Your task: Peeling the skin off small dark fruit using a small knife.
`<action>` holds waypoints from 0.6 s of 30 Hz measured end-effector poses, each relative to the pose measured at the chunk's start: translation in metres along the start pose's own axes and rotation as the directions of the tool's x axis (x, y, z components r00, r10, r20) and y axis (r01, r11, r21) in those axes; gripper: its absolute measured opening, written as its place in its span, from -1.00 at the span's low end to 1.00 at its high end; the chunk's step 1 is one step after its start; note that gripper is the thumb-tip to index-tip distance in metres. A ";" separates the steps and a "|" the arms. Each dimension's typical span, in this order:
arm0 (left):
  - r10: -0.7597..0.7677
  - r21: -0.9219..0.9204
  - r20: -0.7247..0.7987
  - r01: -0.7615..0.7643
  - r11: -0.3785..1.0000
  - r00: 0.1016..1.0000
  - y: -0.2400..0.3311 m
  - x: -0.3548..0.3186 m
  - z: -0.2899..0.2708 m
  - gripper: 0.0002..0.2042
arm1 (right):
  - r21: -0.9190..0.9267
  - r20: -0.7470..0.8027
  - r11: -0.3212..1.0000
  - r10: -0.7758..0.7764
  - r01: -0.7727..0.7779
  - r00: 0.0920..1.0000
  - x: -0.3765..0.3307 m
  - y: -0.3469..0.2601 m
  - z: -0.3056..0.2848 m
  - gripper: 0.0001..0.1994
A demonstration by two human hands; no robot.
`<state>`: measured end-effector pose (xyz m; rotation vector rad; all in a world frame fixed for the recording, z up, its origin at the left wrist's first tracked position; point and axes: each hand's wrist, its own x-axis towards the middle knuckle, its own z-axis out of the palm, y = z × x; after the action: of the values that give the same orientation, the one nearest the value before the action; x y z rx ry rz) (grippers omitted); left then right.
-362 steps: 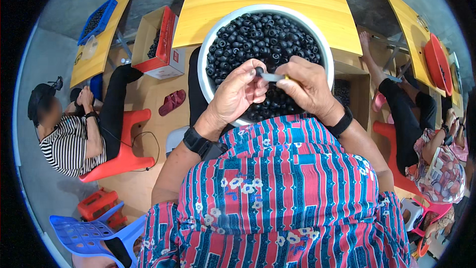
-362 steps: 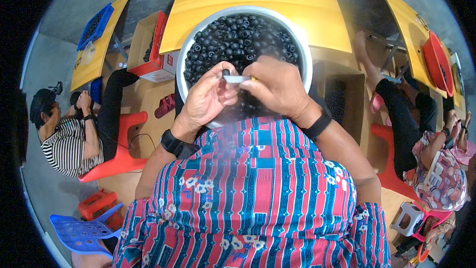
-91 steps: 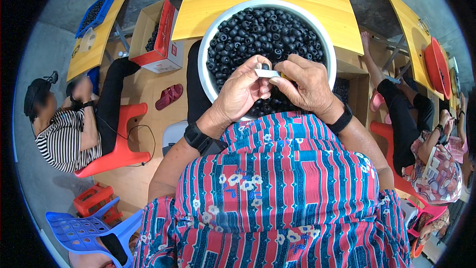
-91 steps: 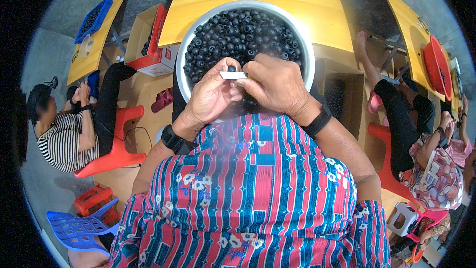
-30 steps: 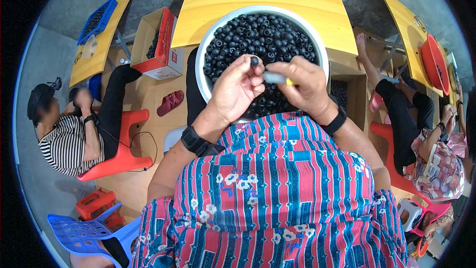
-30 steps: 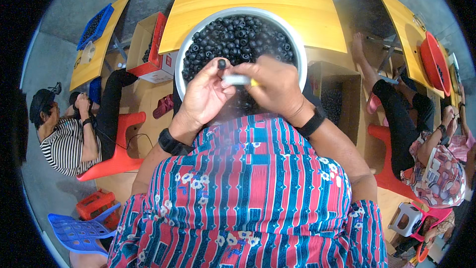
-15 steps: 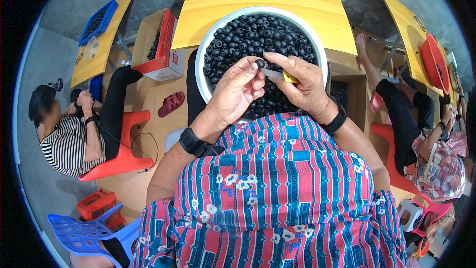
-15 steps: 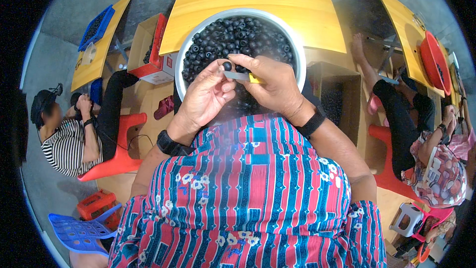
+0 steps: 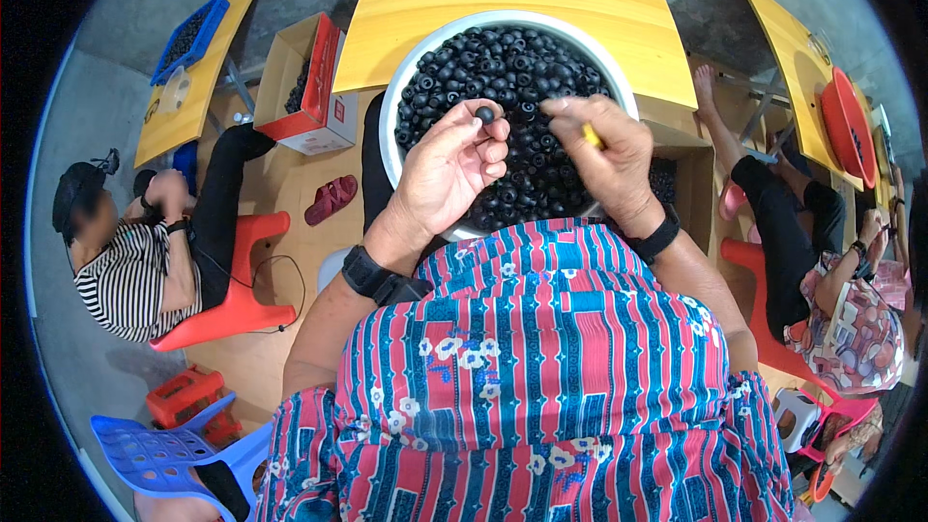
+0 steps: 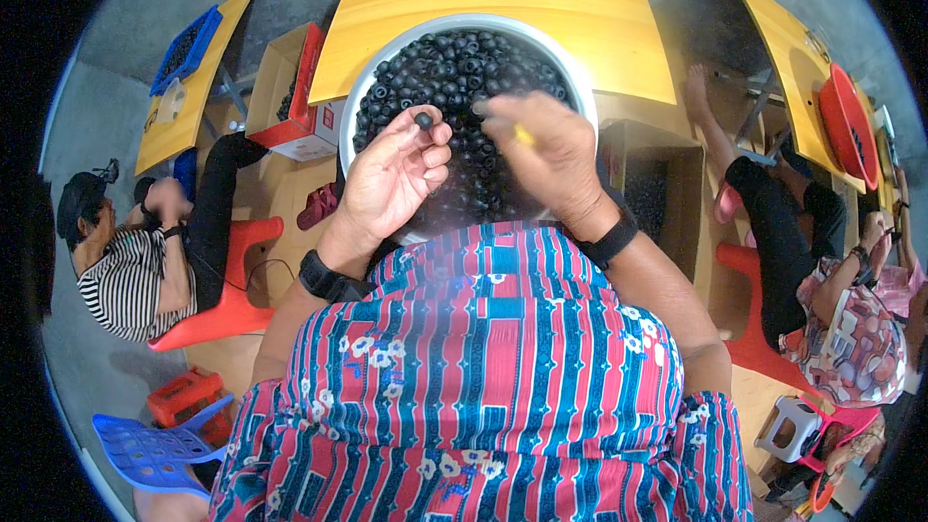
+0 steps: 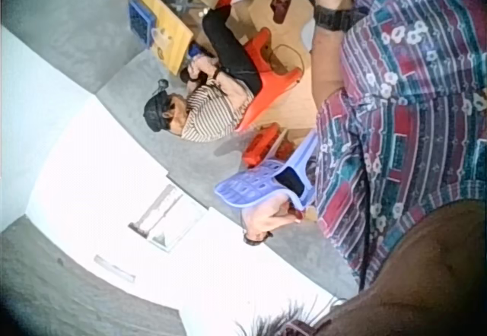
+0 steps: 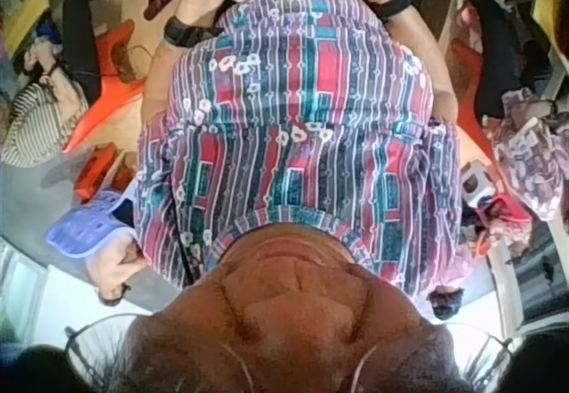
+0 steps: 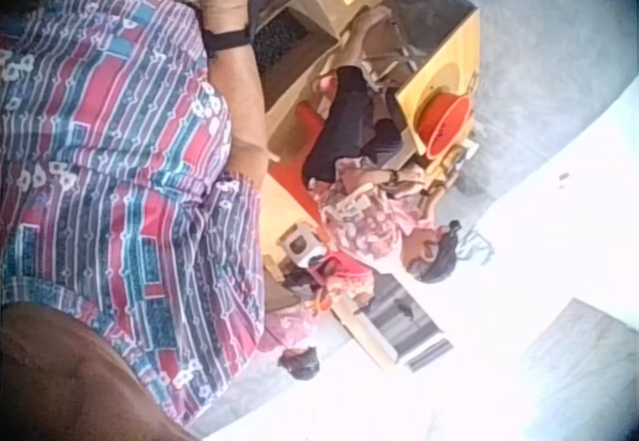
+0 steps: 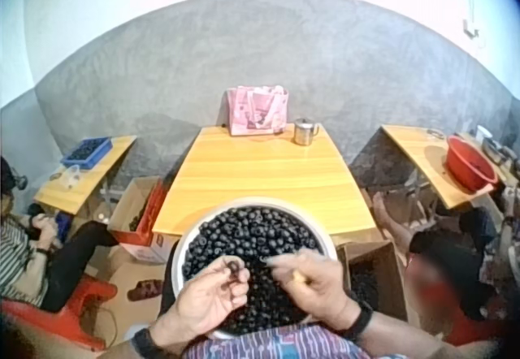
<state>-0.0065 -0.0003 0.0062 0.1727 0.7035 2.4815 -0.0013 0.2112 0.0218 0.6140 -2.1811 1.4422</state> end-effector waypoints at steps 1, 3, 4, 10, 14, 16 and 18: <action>-0.016 0.017 -0.023 0.016 1.000 1.000 0.003 0.000 0.004 -0.84 | 0.060 -0.057 0.996 0.074 -0.071 0.996 0.001 0.002 -0.003 -0.84; -0.028 0.059 -0.104 0.034 0.998 0.994 0.010 0.000 0.016 -0.81 | 0.148 -0.136 0.976 0.179 -0.158 0.974 0.001 0.003 -0.003 -0.85; -0.028 0.060 -0.106 0.034 0.998 0.994 0.012 0.001 0.013 -0.81 | 0.150 -0.136 0.976 0.179 -0.159 0.974 0.001 0.004 -0.002 -0.85; 0.218 0.970 0.183 -0.141 -0.197 0.958 0.009 0.019 0.034 -0.77 | 0.120 -0.125 0.984 0.146 -0.131 0.981 0.000 0.007 -0.001 -0.85; 0.304 0.846 0.347 -0.156 -0.510 0.887 0.005 0.030 0.022 -0.75 | 0.118 -0.140 0.986 0.134 -0.118 0.981 0.000 0.007 0.000 -0.85; 0.265 0.848 0.290 -0.119 -0.516 0.919 0.005 0.032 0.023 -0.74 | 0.122 -0.134 0.983 0.150 -0.134 0.980 -0.001 0.007 -0.001 -0.85; 0.266 0.823 0.307 -0.115 -0.556 0.914 0.005 0.035 0.022 -0.76 | 0.118 -0.124 0.983 0.156 -0.141 0.980 -0.002 0.006 -0.001 -0.85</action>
<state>-0.0321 0.0250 0.0262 0.9517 3.1250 0.9133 -0.0035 0.2144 0.0167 0.3845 -2.0928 1.6385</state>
